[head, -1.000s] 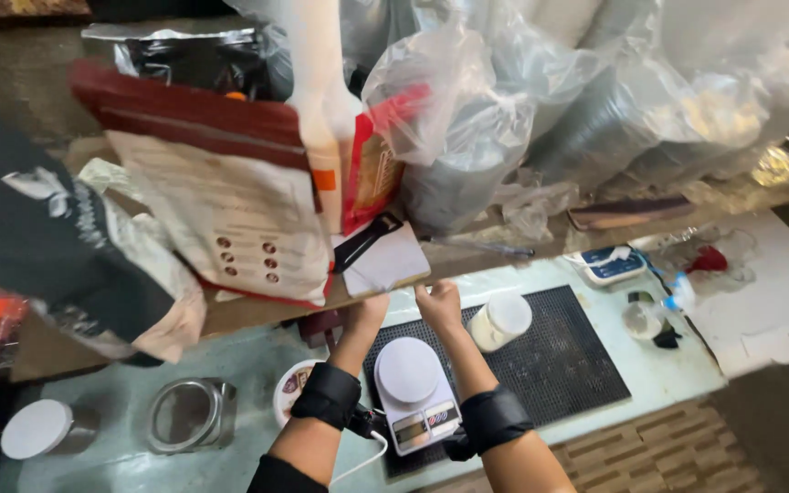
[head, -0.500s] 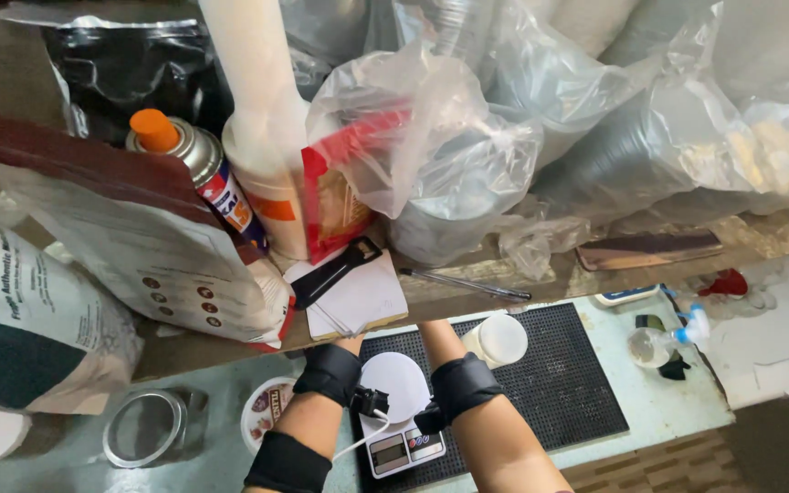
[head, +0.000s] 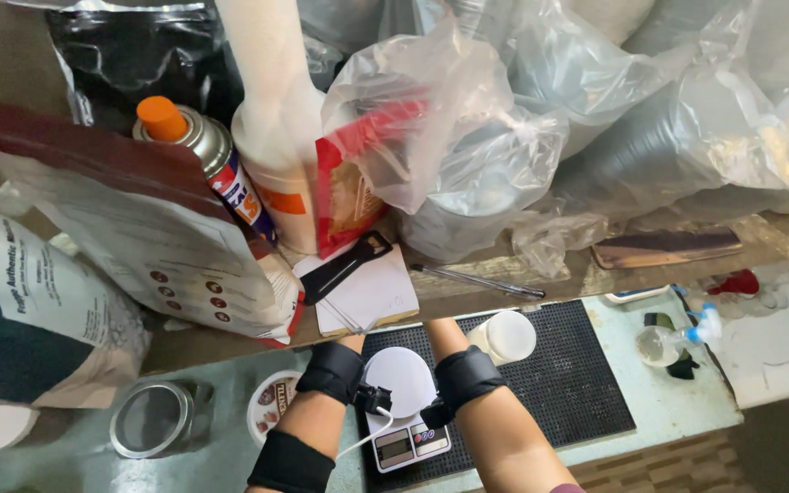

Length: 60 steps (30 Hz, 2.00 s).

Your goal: The person organizes bar equipment by picking up bottles, a cocktail shaker, a jigger, a hand frother, and a scoop, then placing them into a wooden caddy on a table. The person also handles a digital scale and a plastic jar during the process.

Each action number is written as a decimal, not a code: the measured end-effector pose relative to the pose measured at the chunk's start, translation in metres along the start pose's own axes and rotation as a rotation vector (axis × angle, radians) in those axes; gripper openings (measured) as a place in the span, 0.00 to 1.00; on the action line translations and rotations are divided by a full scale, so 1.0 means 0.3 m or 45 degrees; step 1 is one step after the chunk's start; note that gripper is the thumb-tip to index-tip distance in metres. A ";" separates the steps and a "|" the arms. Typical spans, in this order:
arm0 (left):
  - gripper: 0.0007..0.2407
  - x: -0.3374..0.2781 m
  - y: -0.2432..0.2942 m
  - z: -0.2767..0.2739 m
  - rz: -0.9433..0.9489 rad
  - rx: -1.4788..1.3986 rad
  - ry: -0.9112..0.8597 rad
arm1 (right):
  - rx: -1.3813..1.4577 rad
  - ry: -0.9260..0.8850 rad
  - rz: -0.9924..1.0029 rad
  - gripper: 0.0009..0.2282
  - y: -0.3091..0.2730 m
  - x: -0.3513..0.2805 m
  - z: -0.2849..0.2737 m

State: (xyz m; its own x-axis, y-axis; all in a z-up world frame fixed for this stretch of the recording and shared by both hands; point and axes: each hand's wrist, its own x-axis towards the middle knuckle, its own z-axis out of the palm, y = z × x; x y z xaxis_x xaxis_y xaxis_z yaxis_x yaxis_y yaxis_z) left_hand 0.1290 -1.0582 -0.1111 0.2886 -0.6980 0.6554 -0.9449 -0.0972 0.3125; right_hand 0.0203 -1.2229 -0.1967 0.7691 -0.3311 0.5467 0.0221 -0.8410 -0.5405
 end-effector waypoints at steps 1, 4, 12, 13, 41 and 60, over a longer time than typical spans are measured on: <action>0.19 -0.005 -0.017 0.008 -0.004 -0.002 -0.001 | 0.012 -0.001 -0.010 0.26 0.034 0.002 0.025; 0.19 -0.016 -0.044 0.019 -0.013 -0.018 -0.009 | 0.043 -0.002 -0.029 0.27 0.066 -0.002 0.056; 0.18 -0.132 -0.072 0.134 -0.010 -0.123 -0.048 | -0.096 -0.046 0.106 0.20 0.119 -0.149 0.020; 0.18 -0.130 -0.089 0.206 0.003 -0.133 -0.044 | -0.263 -0.085 0.230 0.14 0.059 -0.122 -0.033; 0.14 -0.234 0.437 -0.767 -0.314 -0.847 -0.299 | 0.536 0.335 0.554 0.17 -1.102 -0.277 -0.380; 0.16 -0.453 0.298 -1.176 -0.518 -0.676 0.196 | 0.651 0.102 0.092 0.16 -1.486 -0.071 -0.147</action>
State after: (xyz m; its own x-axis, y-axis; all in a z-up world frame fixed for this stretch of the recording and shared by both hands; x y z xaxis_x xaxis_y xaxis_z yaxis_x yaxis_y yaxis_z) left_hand 0.0598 -0.7218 0.0703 0.6601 -0.5671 0.4925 -0.5645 0.0581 0.8234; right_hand -0.0342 -0.8599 0.0609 0.7293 -0.4294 0.5327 0.2950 -0.5051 -0.8111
